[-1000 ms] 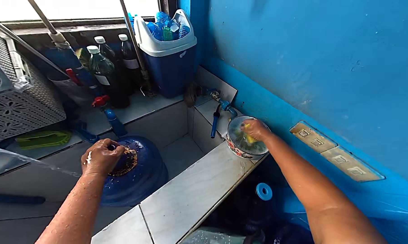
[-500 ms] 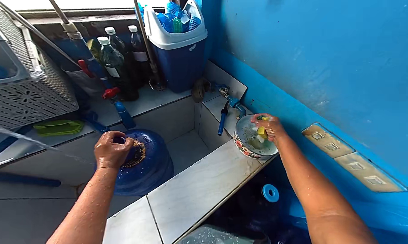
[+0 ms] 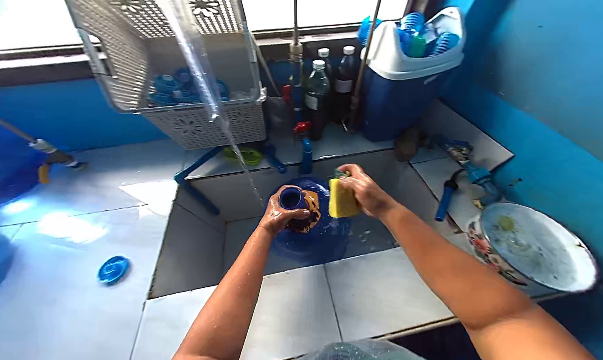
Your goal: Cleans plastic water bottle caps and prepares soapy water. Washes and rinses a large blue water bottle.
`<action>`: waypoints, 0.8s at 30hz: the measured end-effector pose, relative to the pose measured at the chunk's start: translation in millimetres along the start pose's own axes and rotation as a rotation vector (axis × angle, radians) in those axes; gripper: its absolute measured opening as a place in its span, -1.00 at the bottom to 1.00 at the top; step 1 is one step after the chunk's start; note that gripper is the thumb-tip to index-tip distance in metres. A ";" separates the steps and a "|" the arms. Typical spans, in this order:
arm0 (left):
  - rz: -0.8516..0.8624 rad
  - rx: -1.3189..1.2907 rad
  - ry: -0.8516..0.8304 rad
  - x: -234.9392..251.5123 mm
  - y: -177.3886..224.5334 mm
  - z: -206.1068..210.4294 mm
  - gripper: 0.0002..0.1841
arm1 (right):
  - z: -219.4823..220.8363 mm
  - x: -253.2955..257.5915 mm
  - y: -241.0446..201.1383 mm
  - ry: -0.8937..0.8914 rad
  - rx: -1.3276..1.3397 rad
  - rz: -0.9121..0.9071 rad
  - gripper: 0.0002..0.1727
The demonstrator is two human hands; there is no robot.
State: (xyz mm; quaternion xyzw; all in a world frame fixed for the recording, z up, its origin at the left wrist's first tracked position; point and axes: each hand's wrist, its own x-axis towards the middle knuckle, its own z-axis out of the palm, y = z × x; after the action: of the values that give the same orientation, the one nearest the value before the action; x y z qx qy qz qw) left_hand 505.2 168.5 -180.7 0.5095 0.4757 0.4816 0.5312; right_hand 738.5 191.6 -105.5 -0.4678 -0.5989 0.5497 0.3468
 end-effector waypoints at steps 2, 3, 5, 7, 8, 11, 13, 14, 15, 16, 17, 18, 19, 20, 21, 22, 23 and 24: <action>-0.019 -0.067 -0.003 -7.4 -6.5 -18.1 -0.25 | 34.0 60.1 2.2 -0.071 -0.339 -0.077 -0.62; 0.003 -0.105 0.059 -10.1 -14.7 -20.3 -0.25 | 51.1 83.8 15.2 -0.085 -0.541 -0.107 -0.59; 0.097 -0.194 0.323 -12.2 -33.7 -16.5 -0.28 | 93.6 82.9 49.6 -0.097 -0.879 -0.170 -0.53; 0.184 -0.282 0.635 0.6 -38.9 -25.9 -0.31 | 137.7 33.5 68.4 -0.083 -0.968 -0.384 -0.53; 0.171 -0.320 0.738 7.7 -37.3 -33.9 -0.35 | 151.3 14.1 80.4 -0.032 -0.937 -0.572 -0.60; 0.170 -0.380 0.663 6.8 -43.8 -48.1 -0.46 | 143.5 45.1 50.9 -0.188 -0.957 -0.355 -0.61; 0.262 -0.392 0.442 -6.3 -59.2 -52.2 -0.38 | 123.4 116.1 30.5 -0.288 -0.976 0.010 -0.61; 0.292 -0.398 0.381 -9.6 -64.9 -55.2 -0.35 | 118.0 135.1 34.1 -0.295 -0.972 0.059 -0.62; 0.291 -0.397 0.416 -9.7 -67.1 -61.7 -0.36 | 121.9 132.8 40.5 -0.284 -0.973 -0.002 -0.63; 0.256 -0.384 0.536 -6.0 -65.1 -69.2 -0.38 | 133.1 112.0 46.1 -0.283 -0.968 -0.132 -0.58; 0.178 -0.362 0.706 1.3 -59.7 -74.9 -0.42 | 146.8 81.3 54.4 -0.301 -0.960 -0.302 -0.48; 0.093 -0.352 0.851 9.2 -51.9 -79.3 -0.47 | 161.2 53.2 68.6 -0.290 -0.925 -0.521 -0.43; 0.036 -0.360 0.927 14.7 -47.3 -83.3 -0.54 | 172.1 38.2 80.8 -0.263 -0.880 -0.722 -0.48; 0.030 -0.361 0.916 14.8 -47.9 -86.2 -0.61 | 176.2 38.3 80.2 -0.243 -0.853 -0.797 -0.59; 0.067 -0.368 0.828 11.2 -51.6 -89.9 -0.61 | 171.4 51.7 66.3 -0.271 -0.856 -0.706 -0.66; 0.115 -0.403 0.699 5.4 -57.6 -94.4 -0.55 | 158.0 76.1 48.0 -0.366 -0.854 -0.478 -0.65; 0.143 -0.449 0.573 -2.4 -66.1 -100.8 -0.45 | 139.7 106.4 48.2 -0.411 -0.812 -0.293 -0.64; 0.137 -0.485 0.504 -9.5 -73.5 -110.8 -0.39 | 119.6 130.6 73.5 -0.397 -0.782 -0.206 -0.63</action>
State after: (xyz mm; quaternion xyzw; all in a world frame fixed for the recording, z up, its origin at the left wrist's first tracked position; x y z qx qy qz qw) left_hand 396.0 167.0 -257.1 0.2647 0.4283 0.7257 0.4689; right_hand 598.4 271.6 -209.2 -0.3871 -0.8601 0.3236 0.0755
